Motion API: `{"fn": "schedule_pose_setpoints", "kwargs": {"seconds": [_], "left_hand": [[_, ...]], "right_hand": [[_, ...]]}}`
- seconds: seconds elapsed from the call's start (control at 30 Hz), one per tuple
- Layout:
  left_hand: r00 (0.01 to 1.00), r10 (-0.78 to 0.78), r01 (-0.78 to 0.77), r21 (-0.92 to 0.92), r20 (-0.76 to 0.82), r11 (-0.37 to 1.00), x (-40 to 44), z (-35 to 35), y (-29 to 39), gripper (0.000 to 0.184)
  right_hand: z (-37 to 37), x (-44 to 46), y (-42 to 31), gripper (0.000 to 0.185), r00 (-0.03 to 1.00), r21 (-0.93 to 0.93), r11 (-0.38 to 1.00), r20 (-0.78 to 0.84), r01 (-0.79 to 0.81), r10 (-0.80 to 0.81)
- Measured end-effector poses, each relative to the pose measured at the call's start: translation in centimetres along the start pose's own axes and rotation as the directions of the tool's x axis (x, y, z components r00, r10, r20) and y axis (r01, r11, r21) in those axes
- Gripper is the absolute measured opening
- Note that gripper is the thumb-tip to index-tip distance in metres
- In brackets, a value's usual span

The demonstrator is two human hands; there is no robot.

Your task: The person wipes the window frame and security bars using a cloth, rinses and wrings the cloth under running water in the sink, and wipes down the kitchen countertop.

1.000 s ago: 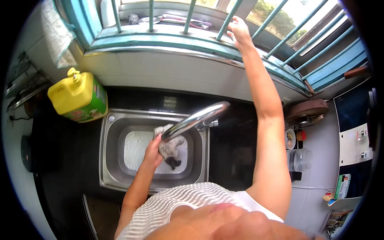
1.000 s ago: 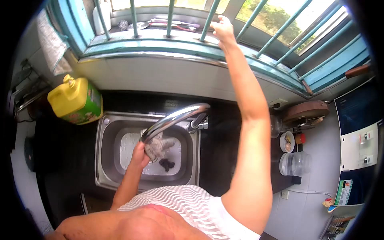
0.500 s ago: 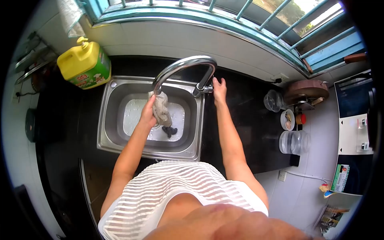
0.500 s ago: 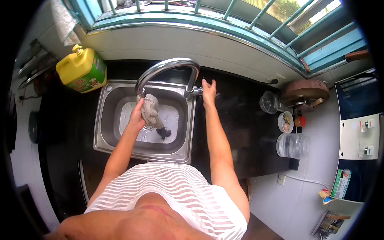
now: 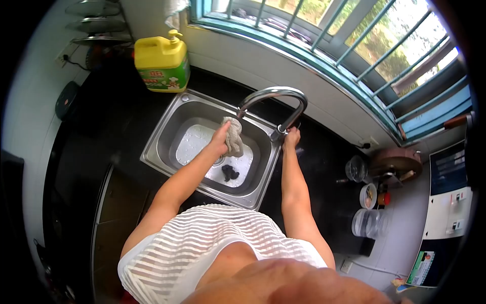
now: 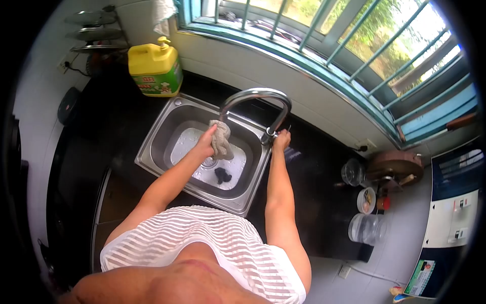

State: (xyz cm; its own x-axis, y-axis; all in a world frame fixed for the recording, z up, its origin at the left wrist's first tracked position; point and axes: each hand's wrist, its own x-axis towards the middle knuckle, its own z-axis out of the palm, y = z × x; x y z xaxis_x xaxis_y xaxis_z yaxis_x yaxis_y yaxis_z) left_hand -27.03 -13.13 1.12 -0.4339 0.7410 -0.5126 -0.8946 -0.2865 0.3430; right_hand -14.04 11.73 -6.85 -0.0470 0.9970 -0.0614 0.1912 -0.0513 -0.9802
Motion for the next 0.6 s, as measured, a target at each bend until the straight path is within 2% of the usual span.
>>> {"fn": "schedule_pose_setpoints", "kwargs": {"seconds": [0.07,0.1,0.3,0.53,0.6], "left_hand": [[1.0,-0.022,0.022,0.009,0.018,1.0,0.2,-0.2,-0.1,0.021],[1.0,0.009,-0.008,0.027,-0.024,1.0,0.3,-0.1,-0.1,0.021],[1.0,0.0,-0.001,0.133,0.003,0.991,0.4,0.0,-0.2,0.023],[0.999,-0.009,0.015,0.182,-0.034,0.983,0.6,-0.2,-0.2,0.025],[0.997,-0.071,0.07,0.245,-0.005,0.967,0.5,-0.7,0.0,0.025]], "right_hand": [[-0.1,-0.6,-0.9,0.026,1.0,0.021,0.999,-0.007,-0.029,0.029],[-0.1,-0.8,-1.2,0.026,0.999,0.019,0.999,-0.012,-0.038,0.038],[-0.4,-1.9,-3.1,0.027,0.999,-0.116,0.993,-0.032,-0.022,0.019],[0.0,-0.9,-1.8,0.026,0.994,-0.007,0.998,-0.09,-0.065,0.064],[0.0,-0.8,-1.6,0.026,0.995,-0.019,0.999,-0.083,-0.049,0.048]]}}
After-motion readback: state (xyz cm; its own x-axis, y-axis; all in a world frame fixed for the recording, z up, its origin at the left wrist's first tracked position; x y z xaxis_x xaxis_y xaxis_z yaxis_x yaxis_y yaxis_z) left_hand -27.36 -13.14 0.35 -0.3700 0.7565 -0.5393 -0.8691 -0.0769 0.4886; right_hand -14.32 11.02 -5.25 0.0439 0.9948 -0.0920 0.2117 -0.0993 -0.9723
